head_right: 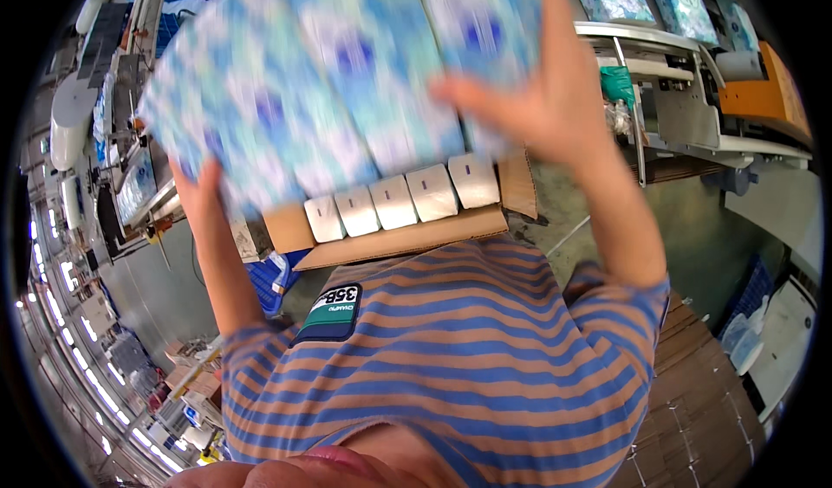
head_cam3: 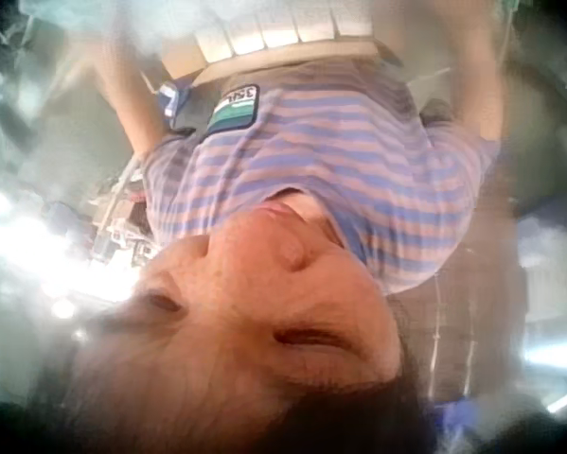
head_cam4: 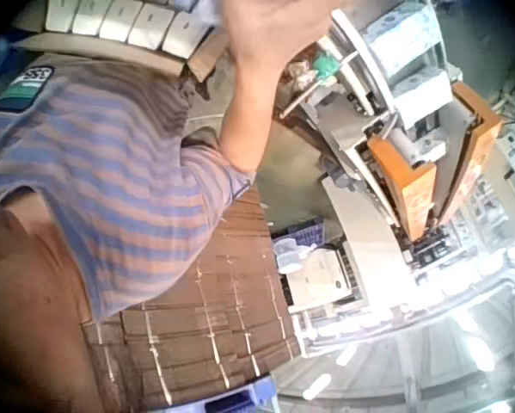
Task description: The person repeatedly picks up stacks of white packaged items from a conveyor belt and places them into a cardboard box. The person then closes the box, moves it to a nearby cart, and retrieves a new box to continue the packing process.
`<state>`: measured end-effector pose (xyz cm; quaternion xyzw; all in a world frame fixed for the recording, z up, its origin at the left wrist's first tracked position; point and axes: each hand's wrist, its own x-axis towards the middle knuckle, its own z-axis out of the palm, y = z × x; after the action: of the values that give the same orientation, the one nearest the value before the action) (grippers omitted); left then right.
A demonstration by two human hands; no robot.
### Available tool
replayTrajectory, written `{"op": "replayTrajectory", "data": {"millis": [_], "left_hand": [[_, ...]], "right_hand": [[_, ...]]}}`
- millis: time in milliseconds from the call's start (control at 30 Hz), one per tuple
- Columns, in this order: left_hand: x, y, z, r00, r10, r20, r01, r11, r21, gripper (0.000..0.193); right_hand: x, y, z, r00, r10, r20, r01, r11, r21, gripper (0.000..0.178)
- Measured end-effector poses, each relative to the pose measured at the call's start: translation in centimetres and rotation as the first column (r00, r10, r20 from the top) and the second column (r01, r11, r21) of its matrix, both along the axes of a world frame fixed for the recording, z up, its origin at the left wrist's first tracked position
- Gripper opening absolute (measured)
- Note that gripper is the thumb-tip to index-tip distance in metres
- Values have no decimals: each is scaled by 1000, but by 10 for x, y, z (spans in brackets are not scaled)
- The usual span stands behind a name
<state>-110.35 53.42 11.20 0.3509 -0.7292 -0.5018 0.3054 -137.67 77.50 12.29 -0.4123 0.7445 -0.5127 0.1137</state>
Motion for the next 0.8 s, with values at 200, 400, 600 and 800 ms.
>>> {"op": "replayTrajectory", "data": {"millis": [200, 400, 600, 800], "left_hand": [[85, 86, -62, 933, -166, 318, 152, 986, 67, 102], [31, 46, -73, 472, -414, 779, 608, 792, 52, 68], [1, 10, -45, 112, -483, 868, 270, 856, 441, 68], [75, 47, -54, 600, -295, 744, 504, 861, -66, 49]], "right_hand": [[100, 67, -68, 999, 2, 46, -21, 904, 427, 105], [73, 15, -85, 894, 440, -89, -242, 640, 729, 72], [43, -31, -61, 831, 543, 125, -381, 389, 839, 56], [78, 35, -104, 779, 377, -501, -210, 910, 358, 23]]}}
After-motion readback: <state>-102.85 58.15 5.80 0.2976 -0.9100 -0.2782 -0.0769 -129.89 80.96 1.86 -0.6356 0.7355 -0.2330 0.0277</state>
